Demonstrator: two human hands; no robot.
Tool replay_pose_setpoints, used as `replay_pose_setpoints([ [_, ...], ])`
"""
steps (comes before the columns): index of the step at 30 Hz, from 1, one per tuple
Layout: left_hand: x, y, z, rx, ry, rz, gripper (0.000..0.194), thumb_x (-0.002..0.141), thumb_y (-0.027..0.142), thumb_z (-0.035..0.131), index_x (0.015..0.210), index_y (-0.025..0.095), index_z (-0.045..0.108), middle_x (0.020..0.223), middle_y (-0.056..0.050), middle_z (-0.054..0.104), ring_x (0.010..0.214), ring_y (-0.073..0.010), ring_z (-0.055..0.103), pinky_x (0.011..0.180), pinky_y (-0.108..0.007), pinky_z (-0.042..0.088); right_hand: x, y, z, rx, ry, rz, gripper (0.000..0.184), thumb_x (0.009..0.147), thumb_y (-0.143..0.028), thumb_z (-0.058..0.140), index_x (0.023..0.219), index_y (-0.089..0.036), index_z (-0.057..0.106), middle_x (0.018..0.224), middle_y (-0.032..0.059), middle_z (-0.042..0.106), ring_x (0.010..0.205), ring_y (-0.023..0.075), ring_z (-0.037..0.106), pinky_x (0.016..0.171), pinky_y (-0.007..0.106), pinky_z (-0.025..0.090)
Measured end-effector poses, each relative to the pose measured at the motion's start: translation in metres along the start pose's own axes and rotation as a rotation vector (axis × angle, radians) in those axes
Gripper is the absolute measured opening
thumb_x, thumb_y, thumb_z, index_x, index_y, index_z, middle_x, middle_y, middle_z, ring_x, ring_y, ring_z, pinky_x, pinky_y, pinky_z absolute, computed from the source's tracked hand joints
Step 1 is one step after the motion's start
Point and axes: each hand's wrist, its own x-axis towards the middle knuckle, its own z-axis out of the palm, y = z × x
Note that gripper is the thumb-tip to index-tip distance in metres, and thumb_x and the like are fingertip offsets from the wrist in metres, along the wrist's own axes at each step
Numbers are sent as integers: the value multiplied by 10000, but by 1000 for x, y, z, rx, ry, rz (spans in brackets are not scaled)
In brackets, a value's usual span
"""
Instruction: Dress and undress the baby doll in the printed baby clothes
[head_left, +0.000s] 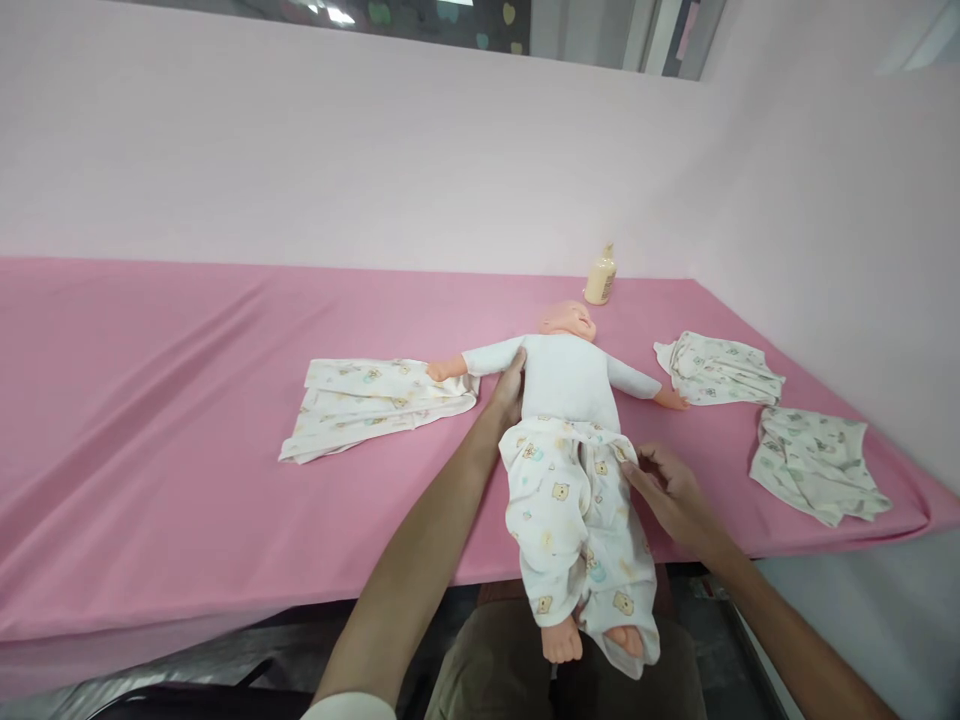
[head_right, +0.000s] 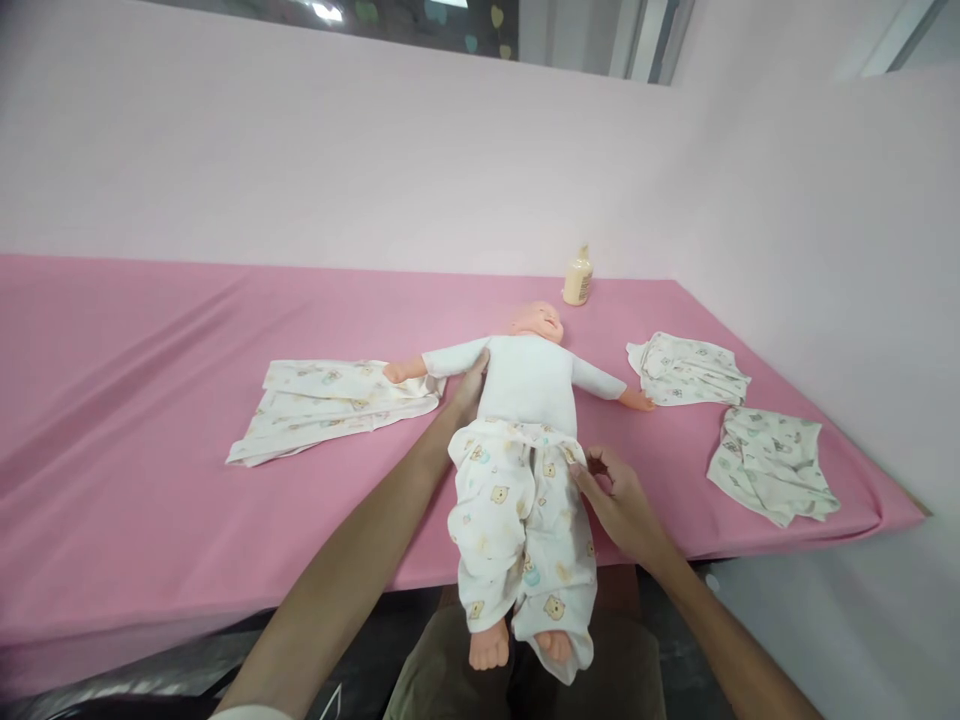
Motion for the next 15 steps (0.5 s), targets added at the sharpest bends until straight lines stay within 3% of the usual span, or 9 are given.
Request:
replay_pose_setpoints([
  [5,-7,1,6,41,88,62,563,866,562,558,1287,189,549,1032,-115,717,991,-237,680,922,-365,524,5,9,1,57,-22,10,350,918,-476,493,1102,-198,599,1097,62,646,981,204,582,859,325,465],
  [8,-9,1,7,87,138,125,587,858,555,576,1319,196,517,1088,-110,706,1038,-234,664,933,-357,519,3,14,-2,42,-60,-18,325,942,-453,454,1081,-203,609,1071,53,646,977,199,576,857,314,459],
  [15,-7,1,6,201,251,208,529,858,521,590,1260,179,558,1226,-113,651,1175,-240,590,983,-337,493,-18,12,-18,-13,-335,-21,265,979,-432,399,954,-231,571,926,16,602,886,173,552,818,287,456],
])
